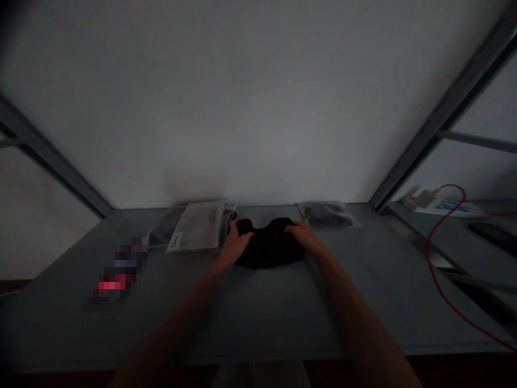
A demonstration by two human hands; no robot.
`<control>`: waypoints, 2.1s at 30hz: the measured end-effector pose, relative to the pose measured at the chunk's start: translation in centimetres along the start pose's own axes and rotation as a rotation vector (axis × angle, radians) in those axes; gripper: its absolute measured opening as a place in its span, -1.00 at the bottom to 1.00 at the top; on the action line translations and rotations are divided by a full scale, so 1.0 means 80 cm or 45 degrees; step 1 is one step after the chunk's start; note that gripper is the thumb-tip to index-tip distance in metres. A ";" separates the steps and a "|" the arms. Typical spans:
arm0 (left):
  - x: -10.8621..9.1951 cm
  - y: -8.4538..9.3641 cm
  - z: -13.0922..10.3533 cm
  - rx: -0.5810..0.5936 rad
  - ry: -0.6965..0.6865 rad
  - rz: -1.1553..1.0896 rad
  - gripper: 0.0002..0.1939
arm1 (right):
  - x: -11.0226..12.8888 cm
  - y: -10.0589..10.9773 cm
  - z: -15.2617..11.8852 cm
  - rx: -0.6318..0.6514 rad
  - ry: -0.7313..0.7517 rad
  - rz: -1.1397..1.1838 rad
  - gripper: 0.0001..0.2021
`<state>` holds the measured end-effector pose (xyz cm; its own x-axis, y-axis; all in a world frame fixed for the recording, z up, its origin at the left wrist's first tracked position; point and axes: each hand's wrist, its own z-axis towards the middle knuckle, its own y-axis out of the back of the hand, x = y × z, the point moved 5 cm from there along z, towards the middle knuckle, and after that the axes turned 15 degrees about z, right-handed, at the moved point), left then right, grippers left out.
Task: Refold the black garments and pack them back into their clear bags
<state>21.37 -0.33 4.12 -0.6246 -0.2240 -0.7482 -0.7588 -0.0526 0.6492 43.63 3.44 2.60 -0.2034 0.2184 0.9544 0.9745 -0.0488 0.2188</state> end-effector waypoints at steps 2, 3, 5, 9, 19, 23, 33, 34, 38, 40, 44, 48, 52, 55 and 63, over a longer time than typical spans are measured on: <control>0.000 0.000 0.000 0.020 0.033 -0.035 -0.37 | 0.003 0.006 0.002 -0.112 0.079 -0.179 -0.83; 0.000 -0.001 0.001 0.024 0.035 -0.055 -0.42 | 0.004 0.007 0.002 -0.146 0.102 -0.220 -0.80; -0.001 0.000 0.002 0.012 0.007 -0.089 -0.49 | 0.006 0.009 0.000 -0.207 0.154 -0.325 -0.72; -0.007 0.004 0.002 -0.076 -0.133 -0.037 -0.52 | 0.010 0.010 -0.008 -0.319 0.307 -0.647 -0.63; -0.036 -0.011 -0.038 -0.402 -0.837 0.799 -0.66 | 0.026 -0.015 -0.025 -0.243 0.905 -0.812 -0.68; -0.034 -0.027 -0.044 -0.397 -0.943 1.111 -0.68 | 0.023 -0.036 -0.034 -0.054 0.964 -0.932 -0.47; -0.023 -0.039 -0.035 -0.321 -0.817 1.394 -0.48 | 0.008 -0.034 -0.030 0.085 0.808 -0.936 -0.12; -0.021 -0.041 -0.033 -0.302 -0.799 1.411 -0.46 | 0.008 -0.034 -0.029 0.086 0.800 -0.919 -0.15; -0.011 -0.048 -0.027 -0.243 -0.769 1.363 -0.47 | 0.017 -0.029 -0.026 0.058 0.742 -0.841 -0.33; -0.010 -0.050 -0.026 -0.206 -0.830 1.322 -0.50 | 0.023 -0.024 -0.024 0.003 0.687 -0.817 -0.44; -0.011 -0.049 -0.027 -0.153 -0.899 1.290 -0.53 | 0.027 0.005 -0.018 -0.296 0.541 -0.742 -0.67; -0.015 -0.039 -0.031 -0.150 -0.865 1.221 -0.53 | 0.012 0.042 -0.004 -0.642 0.457 -0.496 -0.71; -0.025 -0.029 -0.040 -0.196 -0.860 1.211 -0.49 | -0.007 0.064 0.012 -0.807 0.481 -0.130 -0.68; -0.036 -0.021 -0.050 -0.247 -0.839 1.232 -0.46 | -0.014 0.063 0.020 -0.824 0.478 -0.051 -0.57; -0.042 -0.033 -0.060 0.293 -0.914 1.060 -0.38 | -0.013 0.016 0.029 -0.245 0.689 -0.034 -0.47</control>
<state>26.34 -4.09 5.54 -0.8583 0.5111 -0.0470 -0.0253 0.0494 0.9985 45.32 5.42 1.46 -0.2965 -0.3055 0.9048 0.9440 -0.2374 0.2292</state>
